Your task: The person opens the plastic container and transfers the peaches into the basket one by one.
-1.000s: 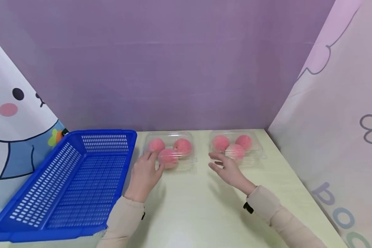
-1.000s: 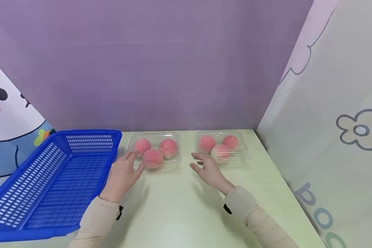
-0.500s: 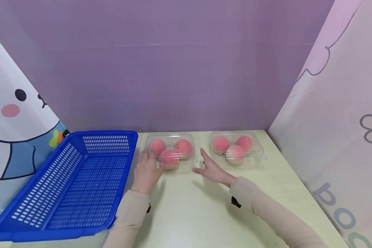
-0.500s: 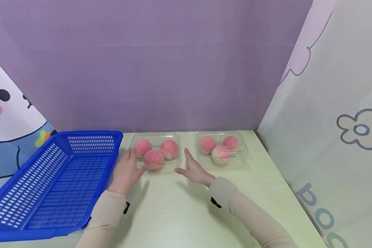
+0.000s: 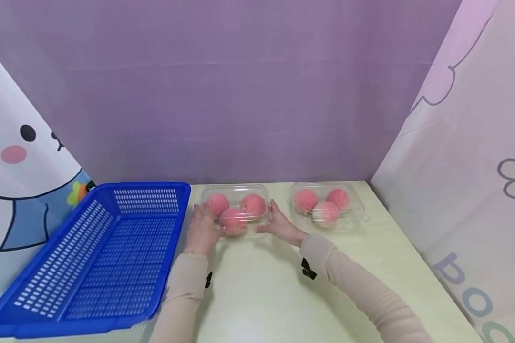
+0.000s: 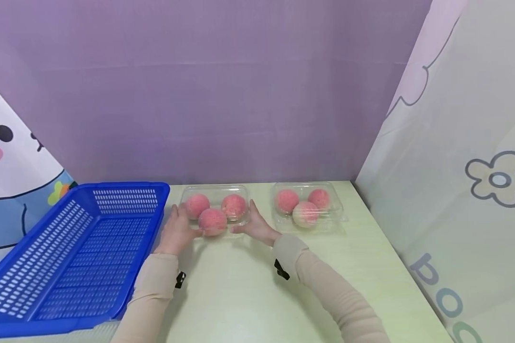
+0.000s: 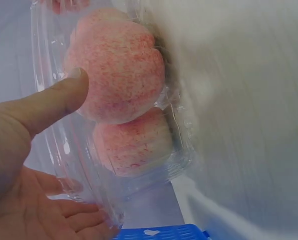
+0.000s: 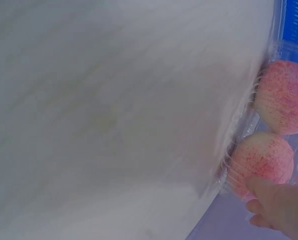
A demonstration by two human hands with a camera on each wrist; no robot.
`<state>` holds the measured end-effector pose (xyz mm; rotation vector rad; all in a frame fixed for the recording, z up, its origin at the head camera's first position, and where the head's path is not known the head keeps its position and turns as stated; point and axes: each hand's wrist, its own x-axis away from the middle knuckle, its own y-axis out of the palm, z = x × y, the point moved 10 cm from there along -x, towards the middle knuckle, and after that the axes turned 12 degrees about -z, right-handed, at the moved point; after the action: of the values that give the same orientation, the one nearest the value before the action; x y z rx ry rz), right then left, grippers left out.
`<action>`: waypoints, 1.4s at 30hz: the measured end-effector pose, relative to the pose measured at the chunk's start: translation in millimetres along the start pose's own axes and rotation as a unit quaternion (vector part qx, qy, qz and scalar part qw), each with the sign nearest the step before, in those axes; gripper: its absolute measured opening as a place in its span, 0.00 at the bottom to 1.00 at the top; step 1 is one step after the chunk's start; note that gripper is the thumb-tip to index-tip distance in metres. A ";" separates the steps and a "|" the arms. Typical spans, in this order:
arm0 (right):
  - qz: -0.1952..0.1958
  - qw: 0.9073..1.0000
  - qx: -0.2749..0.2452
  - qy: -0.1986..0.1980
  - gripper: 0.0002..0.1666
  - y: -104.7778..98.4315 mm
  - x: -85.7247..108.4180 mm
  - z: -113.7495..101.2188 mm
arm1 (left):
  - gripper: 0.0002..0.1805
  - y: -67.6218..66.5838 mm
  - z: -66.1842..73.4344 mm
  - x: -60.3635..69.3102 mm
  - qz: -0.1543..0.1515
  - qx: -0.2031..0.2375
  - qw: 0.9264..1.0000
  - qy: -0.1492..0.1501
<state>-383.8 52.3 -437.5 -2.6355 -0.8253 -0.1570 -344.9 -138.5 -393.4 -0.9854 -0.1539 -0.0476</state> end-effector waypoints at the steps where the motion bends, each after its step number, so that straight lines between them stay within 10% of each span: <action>1: 0.000 1.000 -0.005 0.002 0.65 0.6 -0.2 0.5 | 0.50 0.0 -0.9 -0.4 -0.001 0.000 1.000 0.000; 28: 0.009 1.000 -0.011 -0.003 0.62 0.9 15.5 -1.3 | 0.50 7.3 4.5 6.2 -0.022 -0.034 0.999 0.022; 37: 0.012 1.000 -0.009 -0.010 0.61 1.5 15.2 2.2 | 0.48 7.8 10.8 9.0 -0.014 -0.096 0.994 0.053; 42: 0.015 1.000 -0.011 -0.011 0.60 0.8 14.4 4.0 | 0.44 7.2 20.1 12.5 0.021 -0.195 0.977 0.082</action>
<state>-371.6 60.9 -438.4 -2.6741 -0.7942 -0.1310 -334.0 -117.4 -386.5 -1.3710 0.0309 -0.1230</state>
